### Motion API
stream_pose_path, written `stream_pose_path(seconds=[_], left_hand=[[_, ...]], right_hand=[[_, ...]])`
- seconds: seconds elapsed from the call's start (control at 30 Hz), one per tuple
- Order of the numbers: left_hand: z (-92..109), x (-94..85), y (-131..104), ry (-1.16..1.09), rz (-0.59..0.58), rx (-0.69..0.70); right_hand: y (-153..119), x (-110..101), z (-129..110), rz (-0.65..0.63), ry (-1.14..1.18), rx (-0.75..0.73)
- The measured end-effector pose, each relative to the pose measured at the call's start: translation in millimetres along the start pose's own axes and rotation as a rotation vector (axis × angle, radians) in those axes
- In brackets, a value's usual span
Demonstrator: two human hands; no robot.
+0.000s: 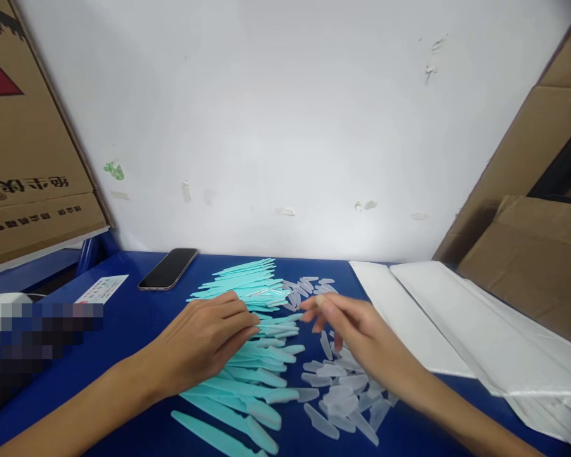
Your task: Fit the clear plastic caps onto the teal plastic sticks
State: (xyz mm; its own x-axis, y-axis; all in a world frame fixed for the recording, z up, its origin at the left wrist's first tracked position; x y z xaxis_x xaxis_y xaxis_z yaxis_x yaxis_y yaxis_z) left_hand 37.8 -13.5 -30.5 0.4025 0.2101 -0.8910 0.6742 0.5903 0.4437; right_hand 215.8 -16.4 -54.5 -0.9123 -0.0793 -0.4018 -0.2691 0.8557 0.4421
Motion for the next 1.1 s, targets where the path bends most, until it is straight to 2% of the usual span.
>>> stream_pose_path(seconds=[0.13, 0.33, 0.4, 0.53, 0.63, 0.73, 0.83, 0.97, 1.1], left_hand=[[-10, 14.7, -4, -0.074, -0.165, -0.086], [-15, 11.3, -2, -0.031, -0.167, -0.112], [-24, 8.3, 0, 0.013, -0.135, -0.111], [-47, 11.9, 2, 0.086, -0.116, -0.11], [-60, 18.9, 1, 0.11, -0.133, -0.136], [-64, 25.4, -1, 0.115, -0.168, -0.156], [-64, 29.0, -2, 0.134, -0.186, -0.158], [-63, 30.9, -3, 0.157, -0.172, -0.138], [-64, 32.7, -2, 0.212, -0.165, -0.148]], right_hand=[[1, -15, 7, 0.094, 0.028, 0.004], [0, -13, 5, 0.051, -0.06, -0.002], [2, -18, -4, 0.043, -0.192, -0.074], [8, -33, -15, -0.018, -0.643, -0.202], [12, -42, -4, -0.127, -0.949, -0.185], [13, -56, 19, -0.257, -1.098, -0.082], [8, -72, 39, -0.322, -1.089, -0.01], [3, -90, 51, -0.282, -1.052, -0.001], [1, -87, 59, -0.328, -1.081, 0.051]])
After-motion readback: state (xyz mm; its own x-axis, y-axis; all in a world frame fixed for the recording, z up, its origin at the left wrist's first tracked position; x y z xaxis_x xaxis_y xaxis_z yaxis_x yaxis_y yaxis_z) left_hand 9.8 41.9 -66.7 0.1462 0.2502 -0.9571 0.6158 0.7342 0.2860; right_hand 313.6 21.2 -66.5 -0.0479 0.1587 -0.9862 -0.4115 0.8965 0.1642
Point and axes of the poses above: each hand's wrist, its own y-axis towards the middle knuckle, its own x-axis out of the palm, z = x × y, the point moved 10 cm from there along y, towards the middle knuckle, and after that the axes turned 15 degrees about -x, right-handed, at the moved point
